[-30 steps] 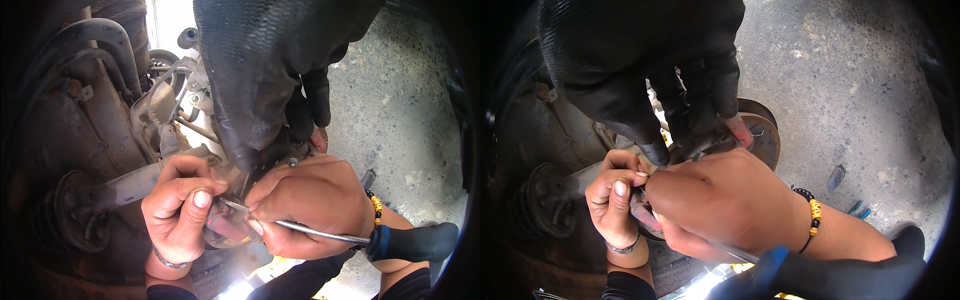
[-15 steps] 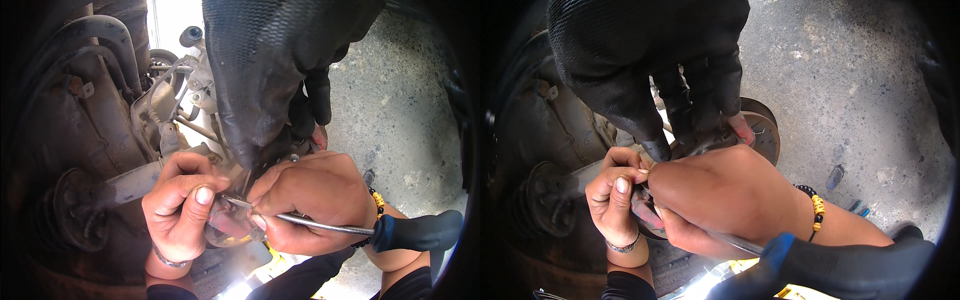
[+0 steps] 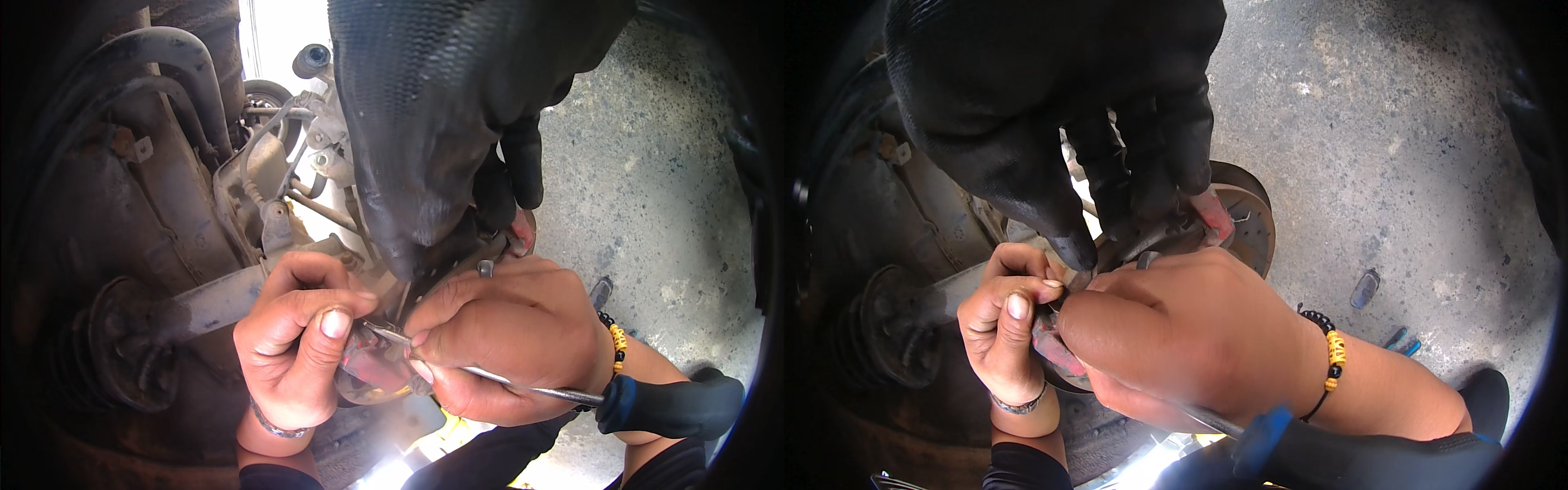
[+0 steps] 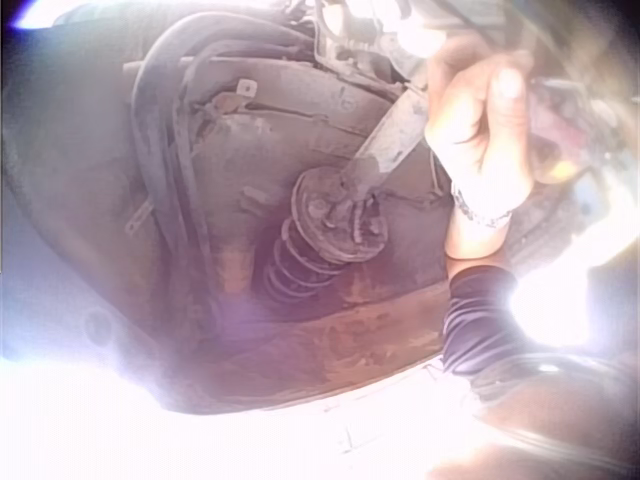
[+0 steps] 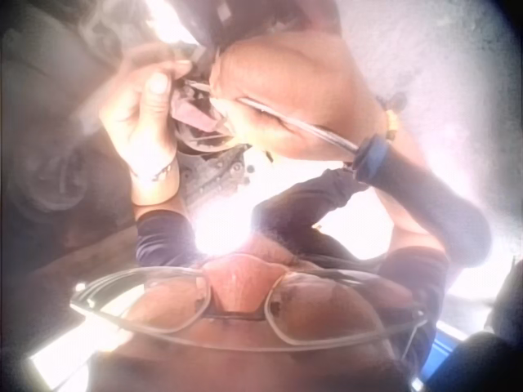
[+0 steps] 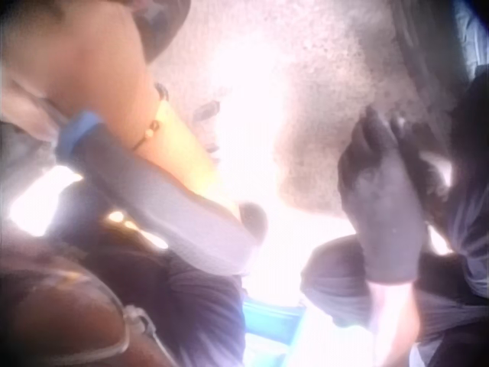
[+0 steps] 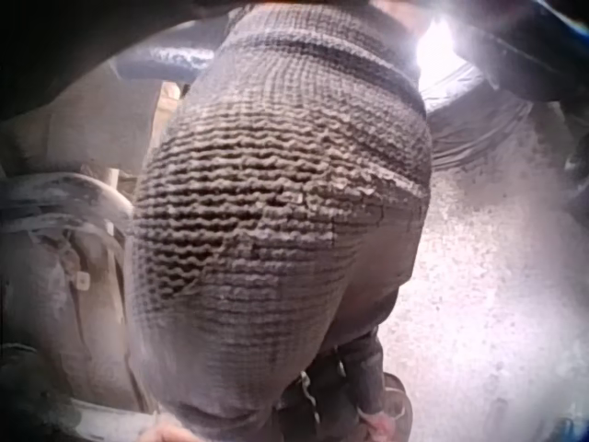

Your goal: The person removes a metal clip from a brake caliper using pliers, then installs it into the brake assembly. They later use a screwdriver to adjust components within the caliper while another person assists nearby.

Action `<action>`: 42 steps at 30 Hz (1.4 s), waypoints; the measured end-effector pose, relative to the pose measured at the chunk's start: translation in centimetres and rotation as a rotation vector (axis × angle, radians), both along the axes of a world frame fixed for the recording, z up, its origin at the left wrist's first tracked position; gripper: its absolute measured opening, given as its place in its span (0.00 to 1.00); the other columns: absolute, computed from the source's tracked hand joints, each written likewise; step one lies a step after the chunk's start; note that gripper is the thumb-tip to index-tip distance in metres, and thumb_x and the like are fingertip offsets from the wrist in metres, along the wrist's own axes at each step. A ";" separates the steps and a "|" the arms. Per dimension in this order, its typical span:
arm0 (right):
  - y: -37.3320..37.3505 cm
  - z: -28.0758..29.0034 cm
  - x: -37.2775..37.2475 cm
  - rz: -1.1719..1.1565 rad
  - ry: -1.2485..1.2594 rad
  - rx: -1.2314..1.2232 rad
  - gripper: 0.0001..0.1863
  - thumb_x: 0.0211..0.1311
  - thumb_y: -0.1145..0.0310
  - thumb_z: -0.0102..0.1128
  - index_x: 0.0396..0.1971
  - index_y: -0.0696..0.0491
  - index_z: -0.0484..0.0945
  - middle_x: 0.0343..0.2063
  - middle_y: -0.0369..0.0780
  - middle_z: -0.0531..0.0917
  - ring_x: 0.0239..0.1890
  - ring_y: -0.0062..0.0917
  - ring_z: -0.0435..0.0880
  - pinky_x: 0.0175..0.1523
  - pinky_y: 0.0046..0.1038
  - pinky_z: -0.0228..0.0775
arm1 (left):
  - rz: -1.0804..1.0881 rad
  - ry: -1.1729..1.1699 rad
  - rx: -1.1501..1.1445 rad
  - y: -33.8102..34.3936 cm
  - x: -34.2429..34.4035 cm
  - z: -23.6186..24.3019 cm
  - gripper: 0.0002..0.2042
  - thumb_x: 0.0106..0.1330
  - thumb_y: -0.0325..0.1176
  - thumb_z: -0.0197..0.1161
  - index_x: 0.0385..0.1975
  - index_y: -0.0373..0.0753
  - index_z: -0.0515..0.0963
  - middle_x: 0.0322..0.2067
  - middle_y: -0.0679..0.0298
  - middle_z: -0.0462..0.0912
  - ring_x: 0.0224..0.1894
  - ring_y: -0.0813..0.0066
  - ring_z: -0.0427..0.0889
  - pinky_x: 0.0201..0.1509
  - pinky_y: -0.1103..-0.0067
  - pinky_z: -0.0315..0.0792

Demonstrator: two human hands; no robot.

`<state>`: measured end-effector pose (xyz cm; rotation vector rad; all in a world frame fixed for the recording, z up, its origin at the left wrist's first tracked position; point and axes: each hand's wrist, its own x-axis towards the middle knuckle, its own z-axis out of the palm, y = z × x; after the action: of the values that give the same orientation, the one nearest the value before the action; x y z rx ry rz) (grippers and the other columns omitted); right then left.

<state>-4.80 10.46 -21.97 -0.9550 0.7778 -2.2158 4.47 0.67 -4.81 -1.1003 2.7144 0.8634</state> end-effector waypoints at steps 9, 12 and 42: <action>0.1 -0.2 -0.3 0.002 0.064 -0.008 0.09 0.42 0.77 0.70 0.27 0.54 0.82 0.32 0.39 0.86 0.31 0.31 0.87 0.34 0.29 0.80 | 0.000 0.004 0.020 0.0 0.0 0.1 0.10 0.69 0.33 0.62 0.37 0.33 0.84 0.35 0.59 0.77 0.36 0.77 0.74 0.42 0.81 0.70; -0.1 -0.3 -0.4 -0.019 0.069 -0.042 0.09 0.43 0.76 0.71 0.28 0.54 0.83 0.33 0.39 0.86 0.32 0.31 0.87 0.34 0.29 0.79 | -0.005 0.001 0.022 -0.1 0.0 0.1 0.09 0.69 0.33 0.62 0.37 0.33 0.84 0.35 0.58 0.77 0.36 0.76 0.75 0.42 0.81 0.70; 2.7 0.4 1.7 -0.150 0.009 0.043 0.16 0.67 0.57 0.61 0.43 0.55 0.78 0.36 0.42 0.84 0.45 0.37 0.85 0.53 0.42 0.74 | -0.081 -0.032 -0.044 0.0 -0.4 0.1 0.11 0.72 0.31 0.56 0.32 0.30 0.82 0.34 0.56 0.81 0.34 0.73 0.79 0.39 0.79 0.72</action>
<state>-3.09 13.15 -21.57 -0.9134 0.9249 -2.3136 4.05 0.64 -4.70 -0.9952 2.7424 0.7714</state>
